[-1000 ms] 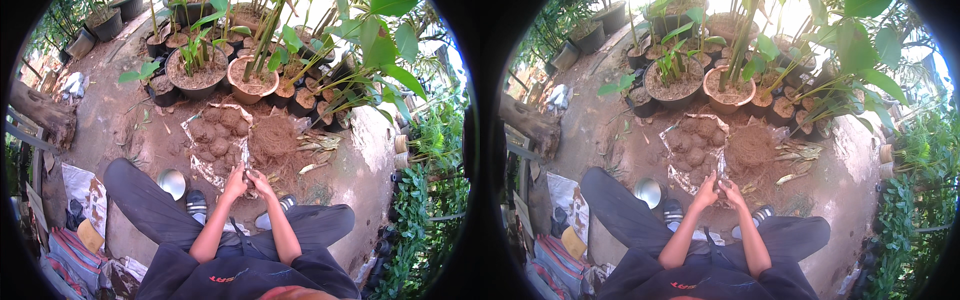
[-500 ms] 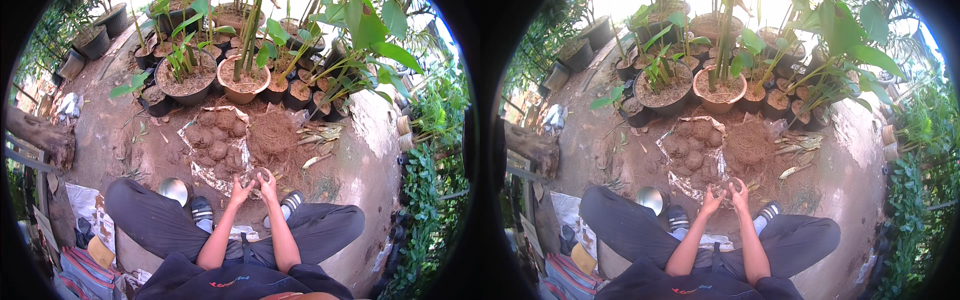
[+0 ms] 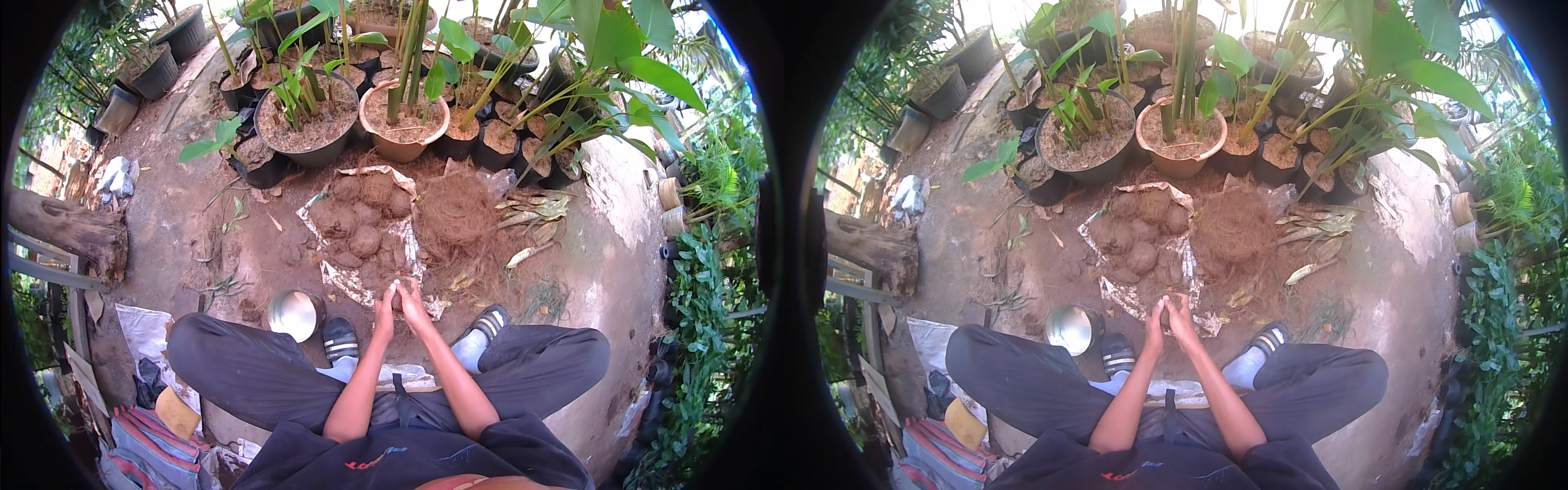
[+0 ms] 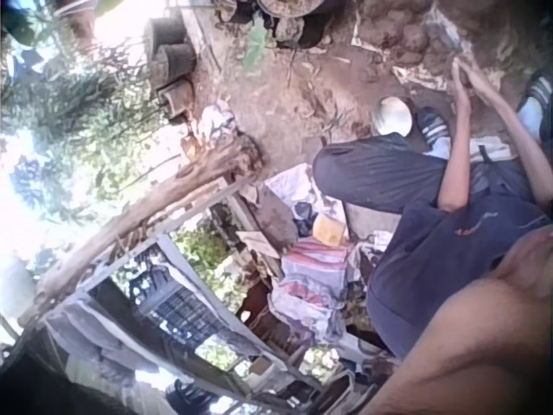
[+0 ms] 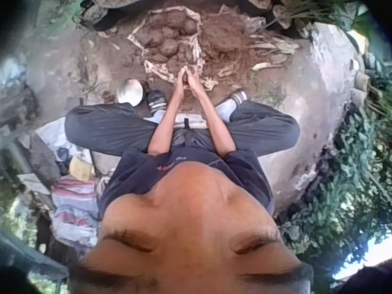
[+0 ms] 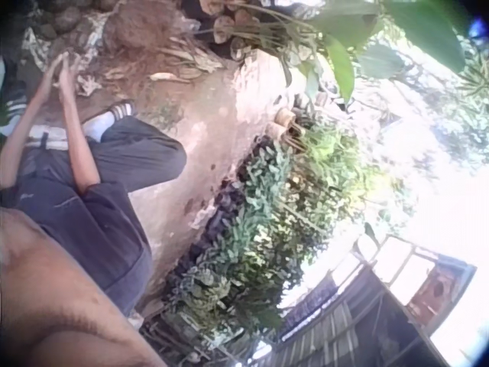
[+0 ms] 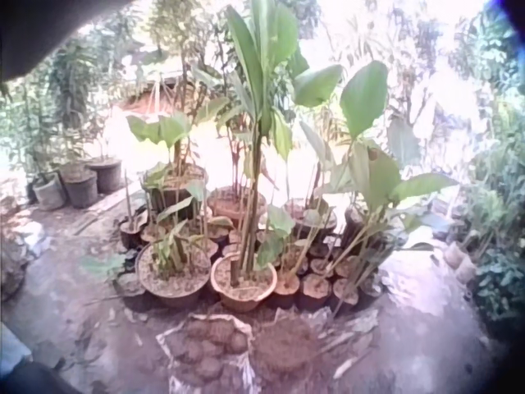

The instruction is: The person sits on the ground and repeatedly forms small balls of soil by hand. They place the finished balls on a sheet on the ground. The person also picks up a plant stem and wraps soil around its base.

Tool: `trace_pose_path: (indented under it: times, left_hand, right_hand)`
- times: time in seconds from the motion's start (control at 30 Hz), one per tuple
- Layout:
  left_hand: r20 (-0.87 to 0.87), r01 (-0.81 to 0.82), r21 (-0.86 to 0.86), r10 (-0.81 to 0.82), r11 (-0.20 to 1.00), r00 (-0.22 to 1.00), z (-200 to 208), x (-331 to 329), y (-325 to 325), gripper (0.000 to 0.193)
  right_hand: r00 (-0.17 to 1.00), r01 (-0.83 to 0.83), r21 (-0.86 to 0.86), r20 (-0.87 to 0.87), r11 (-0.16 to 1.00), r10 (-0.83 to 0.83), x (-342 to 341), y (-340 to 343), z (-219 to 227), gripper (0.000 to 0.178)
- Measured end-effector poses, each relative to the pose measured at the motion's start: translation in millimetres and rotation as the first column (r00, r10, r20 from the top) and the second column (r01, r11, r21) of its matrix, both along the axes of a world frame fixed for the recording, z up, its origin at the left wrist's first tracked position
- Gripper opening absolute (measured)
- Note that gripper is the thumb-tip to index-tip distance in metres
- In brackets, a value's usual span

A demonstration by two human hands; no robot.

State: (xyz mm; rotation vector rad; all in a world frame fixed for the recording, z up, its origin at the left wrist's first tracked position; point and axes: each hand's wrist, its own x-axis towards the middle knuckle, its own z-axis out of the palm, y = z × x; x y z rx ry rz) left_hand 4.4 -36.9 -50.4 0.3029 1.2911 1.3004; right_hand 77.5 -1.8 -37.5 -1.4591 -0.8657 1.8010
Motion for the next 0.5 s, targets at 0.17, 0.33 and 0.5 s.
trace_pose_path:
  times: [0.17,0.33,0.5]
  left_hand:
    - [0.124,-0.148,0.015,0.145,0.989,0.982,-14,-1,0,0.037]
    - [0.153,-0.227,-0.003,0.224,0.974,0.962,8,3,8,0.030]
    - [0.331,-0.348,-0.057,0.347,0.936,0.877,-5,-1,6,0.028]
  right_hand:
    - [0.996,-0.064,0.040,0.063,0.997,0.062,-1,-3,8,0.038]
    - [0.981,0.040,-0.051,-0.190,0.998,-0.049,6,-7,8,0.041]
    - [0.963,-0.019,-0.092,-0.269,0.996,-0.007,18,-10,-2,0.039]
